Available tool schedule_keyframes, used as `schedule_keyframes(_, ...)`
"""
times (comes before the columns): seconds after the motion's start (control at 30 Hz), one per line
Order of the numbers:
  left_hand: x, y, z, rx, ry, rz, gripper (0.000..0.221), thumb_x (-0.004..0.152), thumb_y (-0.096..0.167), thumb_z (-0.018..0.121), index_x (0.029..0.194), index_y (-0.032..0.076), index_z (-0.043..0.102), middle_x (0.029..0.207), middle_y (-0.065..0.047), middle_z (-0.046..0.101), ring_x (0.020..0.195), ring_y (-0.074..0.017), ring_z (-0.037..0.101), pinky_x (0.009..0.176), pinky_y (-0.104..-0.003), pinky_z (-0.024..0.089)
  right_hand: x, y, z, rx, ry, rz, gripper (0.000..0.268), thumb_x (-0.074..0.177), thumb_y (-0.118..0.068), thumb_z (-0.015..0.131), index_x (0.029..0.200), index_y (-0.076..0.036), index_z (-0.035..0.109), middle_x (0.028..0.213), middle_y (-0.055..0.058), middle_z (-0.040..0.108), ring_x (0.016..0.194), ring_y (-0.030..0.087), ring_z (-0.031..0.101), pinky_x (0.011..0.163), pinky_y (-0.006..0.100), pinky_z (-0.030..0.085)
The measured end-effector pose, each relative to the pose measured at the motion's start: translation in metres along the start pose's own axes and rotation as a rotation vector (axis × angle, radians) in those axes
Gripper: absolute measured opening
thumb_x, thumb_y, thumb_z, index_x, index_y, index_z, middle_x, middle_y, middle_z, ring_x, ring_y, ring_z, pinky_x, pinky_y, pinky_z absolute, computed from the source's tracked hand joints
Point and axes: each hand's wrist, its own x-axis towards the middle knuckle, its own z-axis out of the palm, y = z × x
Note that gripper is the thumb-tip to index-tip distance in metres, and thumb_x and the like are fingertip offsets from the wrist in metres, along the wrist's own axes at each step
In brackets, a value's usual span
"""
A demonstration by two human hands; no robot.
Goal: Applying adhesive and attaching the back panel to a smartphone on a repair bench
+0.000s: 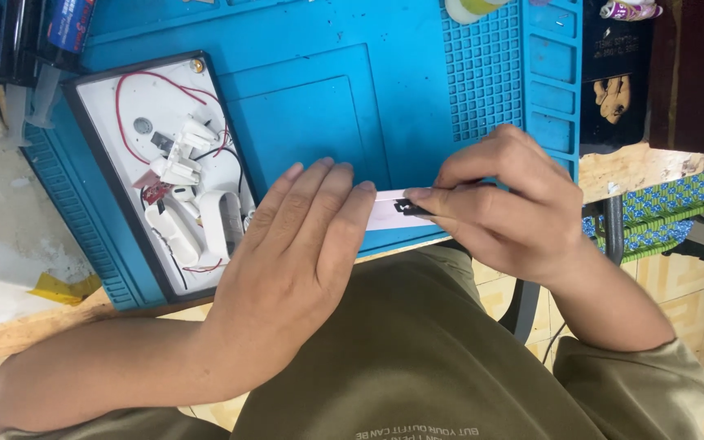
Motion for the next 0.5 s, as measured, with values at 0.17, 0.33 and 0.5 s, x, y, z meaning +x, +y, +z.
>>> schedule_keyframes(0.17, -0.001, 0.0, 0.001, 0.004, 0.004, 0.007, 0.028, 0.116, 0.003, 0.055, 0.143, 0.001, 0.057, 0.144, -0.021, 0.065, 0.139, -0.0371, 0.064, 0.127, -0.051, 0.049, 0.013, -0.015, -0.01, 0.151, -0.071, 0.233, 0.005, 0.103, -0.002, 0.077, 0.104, 0.002, 0.078, 0.103, 0.017, 0.063, 0.088, 0.026, 0.063, 0.079, 0.035, 0.05)
schedule_keyframes(0.33, -0.002, 0.0, 0.002, 0.009, 0.001, 0.015, 0.029, 0.116, 0.004, 0.053, 0.145, 0.001, 0.056, 0.145, -0.022, 0.065, 0.14, -0.0374, 0.063, 0.127, -0.051, 0.048, 0.02, -0.02, -0.015, 0.23, -0.12, 0.421, 0.007, 0.099, -0.005, 0.082, 0.101, -0.002, 0.076, 0.101, 0.014, 0.064, 0.088, 0.02, 0.063, 0.071, 0.027, 0.051)
schedule_keyframes(0.5, -0.001, 0.002, 0.003, 0.075, 0.04, 0.014, 0.025, 0.117, 0.006, 0.056, 0.141, 0.003, 0.057, 0.141, -0.019, 0.068, 0.136, -0.0346, 0.067, 0.125, -0.048, 0.052, 0.019, -0.019, -0.016, 0.409, -0.151, 0.62, 0.006, 0.099, -0.002, 0.081, 0.099, -0.005, 0.076, 0.102, 0.009, 0.061, 0.077, 0.013, 0.052, 0.064, 0.023, 0.041)
